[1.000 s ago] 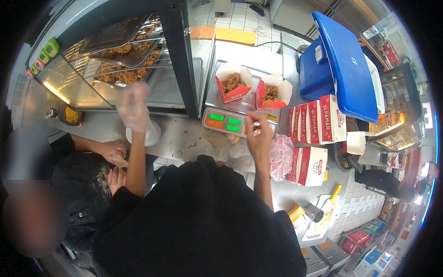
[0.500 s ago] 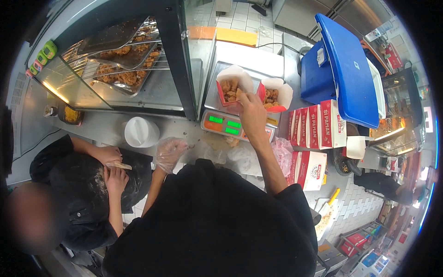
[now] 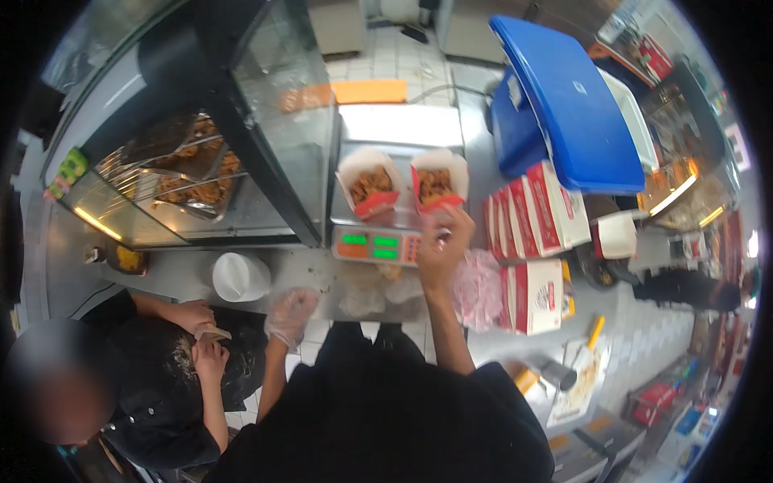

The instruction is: The person packs wrapped rice and fried chicken into paper boxes. The person then assembles takeout containers, fills them with fried chicken pieces from a warmer tray, and weighs the containers on a digital scale.

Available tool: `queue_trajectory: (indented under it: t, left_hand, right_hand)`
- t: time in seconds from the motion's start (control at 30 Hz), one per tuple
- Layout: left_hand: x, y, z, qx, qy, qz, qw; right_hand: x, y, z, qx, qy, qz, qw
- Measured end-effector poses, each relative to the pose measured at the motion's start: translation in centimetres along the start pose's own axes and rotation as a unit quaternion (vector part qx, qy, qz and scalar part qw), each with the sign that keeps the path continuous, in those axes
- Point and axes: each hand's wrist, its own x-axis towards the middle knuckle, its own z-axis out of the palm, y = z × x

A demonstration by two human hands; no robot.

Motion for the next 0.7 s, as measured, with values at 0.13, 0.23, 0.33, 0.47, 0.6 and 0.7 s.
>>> queue_trajectory:
  t: [0.13,0.23,0.33,0.47,0.6,0.7]
  left_hand:
    - [-0.8,-1.5,3.4,-0.327,-0.063,0.103,0.937]
    - [-3.3,-1.1,4.5,-0.509,-0.075,-0.039,0.857]
    - [-4.1,0.2,6.5,-0.628,-0.092,-0.122,0.763]
    - [-8.8,4.9,0.2,-0.690,0.251,0.149,0.662]
    - [-11.4,6.4,0.5,-0.697,0.300,0.201,0.620]
    - [-11.9,2.5,11.0,-0.689,-0.038,-0.161,0.706]
  right_hand:
    - [-1.7,3.3,-3.2,0.047,-0.019,0.095,0.994]
    - [-6.4,1.2,-3.9,0.039,-0.130,0.108,0.985]
    - [-12.3,-1.8,-6.6,0.047,-0.221,0.110,0.968]
    - [-20.4,-8.2,-10.8,0.065,-0.245,-0.089,0.963]
    - [-29.4,-11.3,-12.7,-0.073,-0.189,-0.100,0.974]
    - [-34.0,-9.8,-14.7,-0.132,-0.162,-0.016,0.978]
